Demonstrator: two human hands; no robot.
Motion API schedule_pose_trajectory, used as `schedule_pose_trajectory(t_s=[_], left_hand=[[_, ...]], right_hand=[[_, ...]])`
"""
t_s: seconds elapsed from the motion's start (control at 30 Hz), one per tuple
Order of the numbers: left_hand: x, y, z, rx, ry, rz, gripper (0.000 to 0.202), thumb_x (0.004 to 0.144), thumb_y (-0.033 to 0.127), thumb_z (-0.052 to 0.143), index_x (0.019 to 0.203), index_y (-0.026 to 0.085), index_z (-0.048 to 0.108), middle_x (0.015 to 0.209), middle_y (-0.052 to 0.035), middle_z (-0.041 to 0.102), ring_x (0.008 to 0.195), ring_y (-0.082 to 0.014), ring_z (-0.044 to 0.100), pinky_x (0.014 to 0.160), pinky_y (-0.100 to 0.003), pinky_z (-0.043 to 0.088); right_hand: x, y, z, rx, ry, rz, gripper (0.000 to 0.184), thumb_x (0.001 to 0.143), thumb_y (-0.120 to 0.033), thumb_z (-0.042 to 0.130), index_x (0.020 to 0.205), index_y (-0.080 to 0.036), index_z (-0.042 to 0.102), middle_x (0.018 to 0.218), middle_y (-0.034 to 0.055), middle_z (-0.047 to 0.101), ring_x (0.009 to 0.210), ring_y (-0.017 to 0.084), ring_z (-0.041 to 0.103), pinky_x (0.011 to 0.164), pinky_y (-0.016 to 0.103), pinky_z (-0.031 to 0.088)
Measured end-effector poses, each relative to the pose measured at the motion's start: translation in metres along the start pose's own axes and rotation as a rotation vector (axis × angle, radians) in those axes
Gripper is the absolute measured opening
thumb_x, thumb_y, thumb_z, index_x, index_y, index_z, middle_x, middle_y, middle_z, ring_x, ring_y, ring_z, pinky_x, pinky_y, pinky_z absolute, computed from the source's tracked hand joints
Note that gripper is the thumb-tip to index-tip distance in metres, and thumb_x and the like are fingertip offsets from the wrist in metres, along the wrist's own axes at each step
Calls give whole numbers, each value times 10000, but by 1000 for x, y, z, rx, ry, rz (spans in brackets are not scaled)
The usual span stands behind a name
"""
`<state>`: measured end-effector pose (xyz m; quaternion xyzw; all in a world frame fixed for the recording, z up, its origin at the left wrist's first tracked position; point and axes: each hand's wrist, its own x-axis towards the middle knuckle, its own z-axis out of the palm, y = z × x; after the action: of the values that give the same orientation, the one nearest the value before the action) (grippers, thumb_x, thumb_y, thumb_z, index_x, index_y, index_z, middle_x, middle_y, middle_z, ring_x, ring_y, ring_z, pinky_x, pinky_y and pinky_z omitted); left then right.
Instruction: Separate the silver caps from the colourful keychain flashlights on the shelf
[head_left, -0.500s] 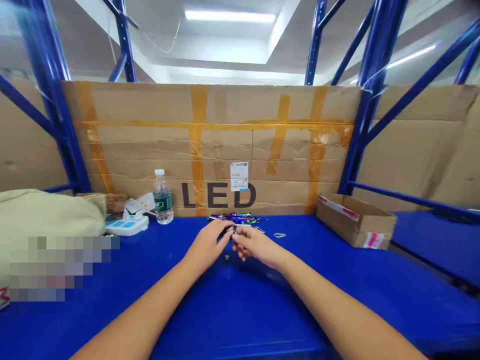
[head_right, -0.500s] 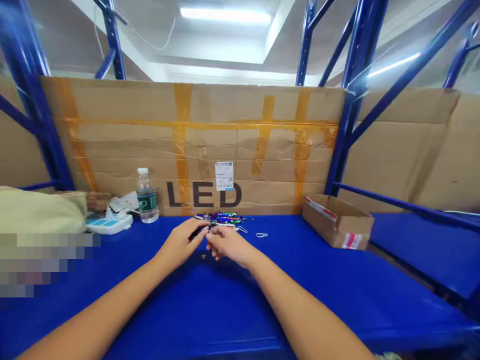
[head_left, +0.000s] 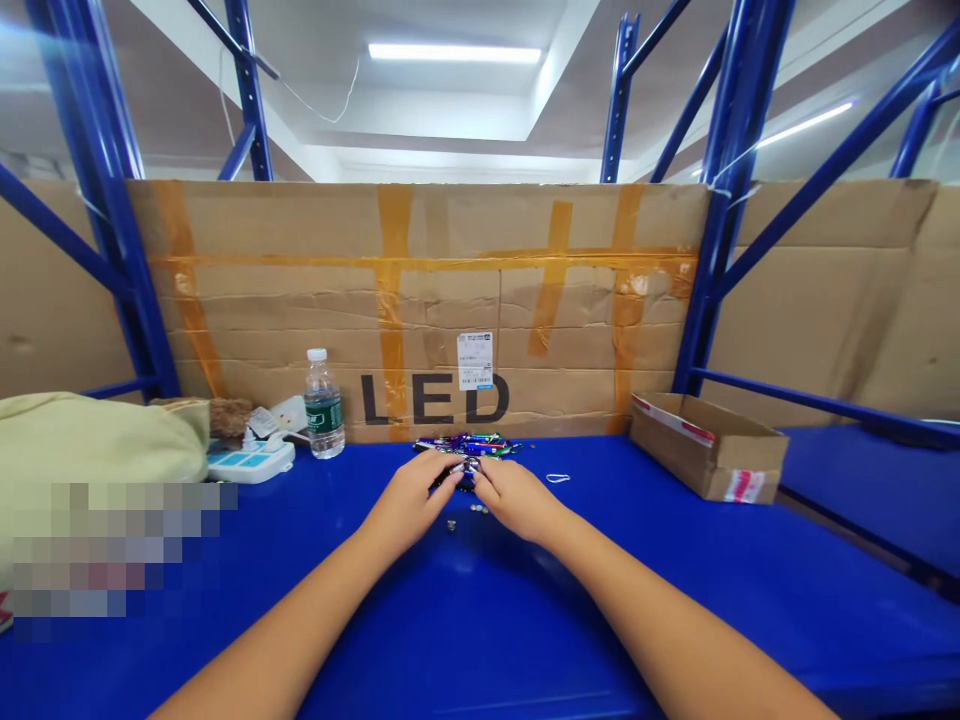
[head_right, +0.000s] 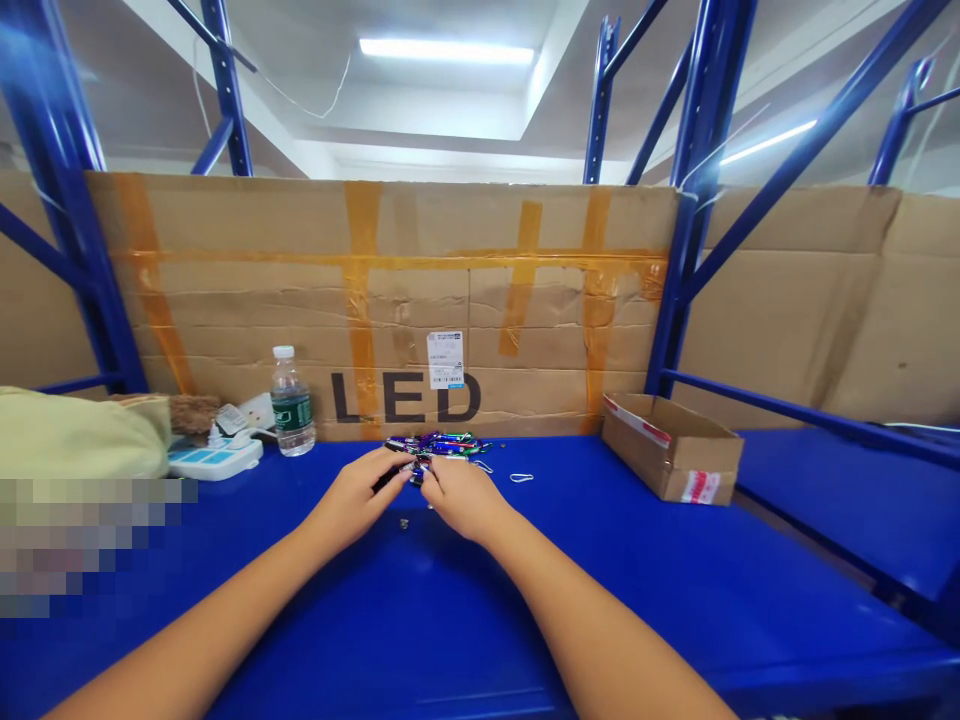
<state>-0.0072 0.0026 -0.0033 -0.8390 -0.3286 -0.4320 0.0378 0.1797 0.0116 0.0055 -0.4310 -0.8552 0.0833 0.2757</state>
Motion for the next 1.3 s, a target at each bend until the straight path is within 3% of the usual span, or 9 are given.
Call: schedule_pose_trajectory(t_s=[0.1,0.37,0.53,0.6,0.7,0.87,0.97,1.1,1.3], left_hand=[[0,0,1,2,11,-10,204,922,234,517,1057,193,663,996,-56,707,916,-179,663,843,-306,532],[3,6,2,43,-7,10,147,866,175,597,986,175,681,909,-48,717,827,-176,674,758,-280,538],[0,14,2,84,-97,130,145,886,189,569,980,166,678,879,-53,710,811,-174,671,742,-275,543],[-1,17,1,104,-125,157,160,897,205,557,995,159,674,882,-57,707,811,-177,671,741,-277,546],[-1,17,-4,104,-92,96,201,919,251,536,1043,160,666,947,-66,710,867,-181,676,796,-289,541],[-1,5,-12,88,-174,13,228,927,313,516,1046,197,672,987,-46,714,894,-183,680,812,-299,536],[-2,2,-12,77,-231,16,239,926,328,513,1064,212,670,982,-40,716,887,-178,677,805,-292,532],[-2,2,-11,73,-228,28,240,924,335,512,1060,220,674,958,-35,721,857,-173,678,786,-282,533],[-2,3,-11,61,-203,42,217,918,316,528,1049,224,674,944,-29,721,846,-170,679,770,-270,531]], right_hand=[[4,0,5,56,39,-1,181,908,-219,368,802,-178,510,862,91,641,757,179,542,680,289,357],[5,-3,20,656,27,152,376,936,-187,270,574,-216,372,449,-38,411,435,105,383,519,246,348],[10,3,10,846,67,248,416,965,-275,171,570,-239,297,384,-60,309,355,106,283,445,254,311],[11,15,-5,730,161,316,387,965,-286,162,599,-239,279,413,-60,311,376,108,299,457,253,315],[6,42,-35,294,209,328,326,940,-302,354,629,-207,375,533,-33,438,513,105,413,546,239,347],[-15,78,-75,64,-486,730,257,892,-320,462,681,-178,494,551,-32,457,435,85,381,472,240,330],[-21,88,-78,111,-619,786,289,883,-361,494,667,-169,509,507,-53,404,403,65,342,438,214,297],[-20,97,-71,88,-557,814,364,856,-440,552,626,-159,528,481,-45,419,384,65,356,415,217,314],[-13,102,-66,-36,-266,763,345,847,-410,594,622,-155,535,542,22,551,433,96,488,457,247,425]])
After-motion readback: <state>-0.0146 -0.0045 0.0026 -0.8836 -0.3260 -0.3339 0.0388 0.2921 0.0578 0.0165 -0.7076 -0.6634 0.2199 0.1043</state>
